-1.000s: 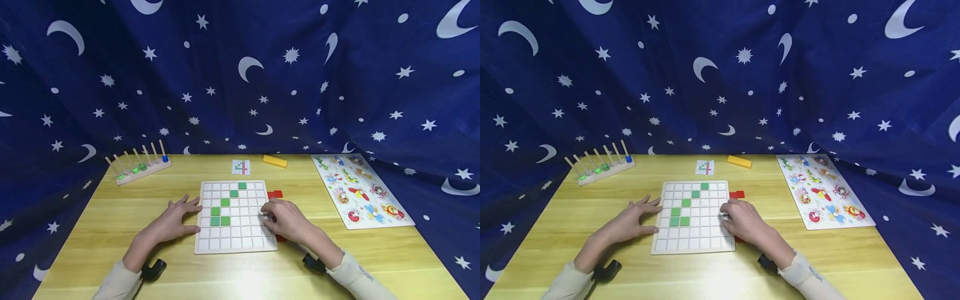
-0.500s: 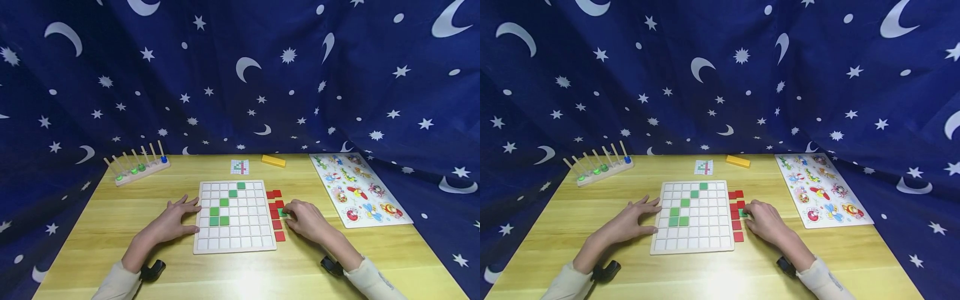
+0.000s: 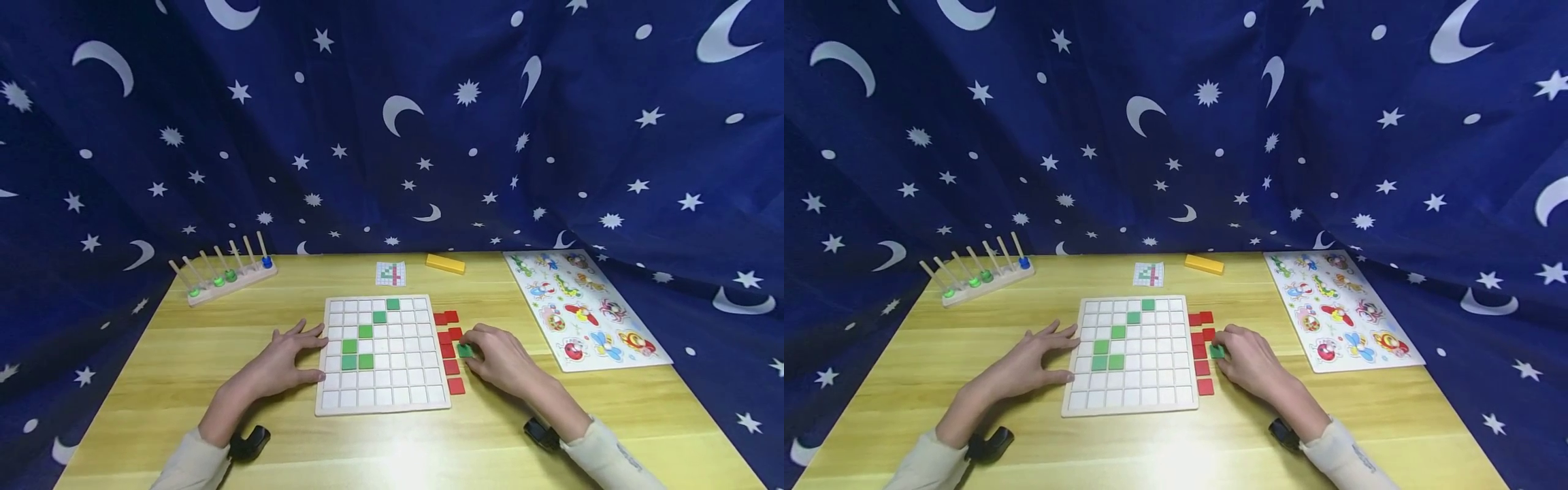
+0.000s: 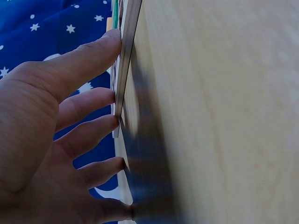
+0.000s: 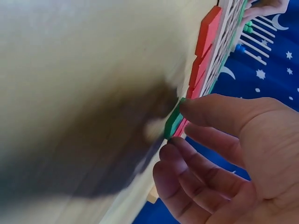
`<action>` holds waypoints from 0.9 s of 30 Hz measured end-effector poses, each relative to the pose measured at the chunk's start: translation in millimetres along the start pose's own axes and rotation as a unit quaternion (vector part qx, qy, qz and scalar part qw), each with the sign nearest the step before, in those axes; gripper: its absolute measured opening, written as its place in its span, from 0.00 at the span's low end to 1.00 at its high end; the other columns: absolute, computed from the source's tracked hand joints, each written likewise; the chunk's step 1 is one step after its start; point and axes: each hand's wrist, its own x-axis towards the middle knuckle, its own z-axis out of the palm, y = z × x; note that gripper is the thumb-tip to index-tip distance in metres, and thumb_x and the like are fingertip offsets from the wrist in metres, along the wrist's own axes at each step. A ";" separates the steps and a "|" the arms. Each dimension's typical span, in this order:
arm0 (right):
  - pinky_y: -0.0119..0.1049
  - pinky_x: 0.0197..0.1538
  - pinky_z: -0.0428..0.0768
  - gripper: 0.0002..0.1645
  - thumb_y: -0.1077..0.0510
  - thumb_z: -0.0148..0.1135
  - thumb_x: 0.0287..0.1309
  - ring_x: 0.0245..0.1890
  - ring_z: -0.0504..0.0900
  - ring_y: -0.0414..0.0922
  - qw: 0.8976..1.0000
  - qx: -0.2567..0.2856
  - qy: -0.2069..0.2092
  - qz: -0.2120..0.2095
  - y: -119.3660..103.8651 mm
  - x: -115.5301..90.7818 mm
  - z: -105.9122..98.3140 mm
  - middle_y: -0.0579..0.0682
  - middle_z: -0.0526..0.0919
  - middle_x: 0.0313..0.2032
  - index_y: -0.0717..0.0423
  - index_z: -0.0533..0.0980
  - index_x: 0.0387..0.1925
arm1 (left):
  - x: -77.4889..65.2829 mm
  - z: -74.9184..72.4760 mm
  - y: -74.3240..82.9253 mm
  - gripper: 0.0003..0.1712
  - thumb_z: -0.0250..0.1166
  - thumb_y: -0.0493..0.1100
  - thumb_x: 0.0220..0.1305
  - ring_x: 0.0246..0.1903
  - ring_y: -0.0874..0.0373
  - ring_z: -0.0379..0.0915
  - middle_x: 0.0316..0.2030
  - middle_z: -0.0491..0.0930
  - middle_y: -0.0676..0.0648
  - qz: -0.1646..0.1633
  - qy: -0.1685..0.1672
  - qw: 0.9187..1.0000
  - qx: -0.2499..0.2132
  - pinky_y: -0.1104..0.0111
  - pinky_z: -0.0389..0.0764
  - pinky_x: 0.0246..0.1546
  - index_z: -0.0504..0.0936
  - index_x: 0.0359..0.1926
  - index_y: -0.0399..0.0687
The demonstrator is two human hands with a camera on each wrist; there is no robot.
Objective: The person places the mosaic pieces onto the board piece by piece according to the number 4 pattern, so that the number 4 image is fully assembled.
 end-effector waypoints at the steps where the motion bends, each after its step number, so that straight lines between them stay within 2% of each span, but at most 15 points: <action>1: 0.39 0.34 0.78 0.13 0.64 0.76 0.46 0.29 0.75 0.38 1.000 0.000 -0.004 0.001 0.2 0.5 0.3 0.44 0.81 0.33 0.56 0.85 0.38 | -0.2 0.6 0.1 0.36 0.77 0.52 0.54 0.73 0.35 0.46 0.71 0.65 0.45 0.000 -0.001 1.000 0.000 0.25 0.39 0.61 0.80 0.63 0.47; 5: 0.40 0.35 0.79 0.12 0.65 0.76 0.46 0.29 0.77 0.39 1.000 -0.002 -0.020 0.012 1.0 1.4 0.0 0.44 0.81 0.31 0.55 0.85 0.35 | -0.1 2.2 0.4 0.37 0.77 0.52 0.54 0.73 0.36 0.46 0.71 0.64 0.45 0.002 -0.001 1.000 0.001 0.26 0.39 0.61 0.80 0.64 0.47; 9: 0.37 0.31 0.76 0.11 0.64 0.76 0.46 0.26 0.74 0.38 1.000 0.000 -0.019 0.010 -1.2 3.7 -1.7 0.43 0.79 0.29 0.55 0.85 0.35 | -0.1 1.7 -0.1 0.36 0.77 0.52 0.54 0.73 0.35 0.47 0.71 0.65 0.45 0.003 0.004 1.000 0.001 0.25 0.40 0.61 0.80 0.63 0.46; 15: 0.32 0.29 0.73 0.11 0.64 0.75 0.46 0.25 0.74 0.39 0.999 0.019 -0.007 -0.025 -17.4 15.1 -2.2 0.43 0.79 0.30 0.55 0.85 0.36 | -1.3 1.3 -1.9 0.36 0.78 0.51 0.54 0.73 0.35 0.46 0.71 0.65 0.45 0.001 0.005 1.000 -0.002 0.25 0.39 0.61 0.80 0.63 0.46; 21: 0.31 0.30 0.73 0.11 0.62 0.76 0.49 0.26 0.73 0.39 0.998 0.033 -0.024 -0.056 -39.8 28.7 5.1 0.43 0.79 0.32 0.55 0.85 0.37 | -1.7 2.5 -2.5 0.36 0.77 0.52 0.54 0.73 0.35 0.46 0.71 0.64 0.45 0.002 0.004 1.000 -0.005 0.26 0.38 0.61 0.80 0.63 0.46; 27: 0.32 0.33 0.78 0.11 0.64 0.74 0.50 0.30 0.77 0.39 0.994 0.047 -0.033 -0.092 -60.5 40.8 14.9 0.44 0.81 0.34 0.54 0.86 0.38 | -0.9 1.4 -2.0 0.36 0.78 0.52 0.54 0.73 0.36 0.46 0.71 0.65 0.46 0.001 0.005 1.000 -0.003 0.26 0.39 0.61 0.80 0.63 0.47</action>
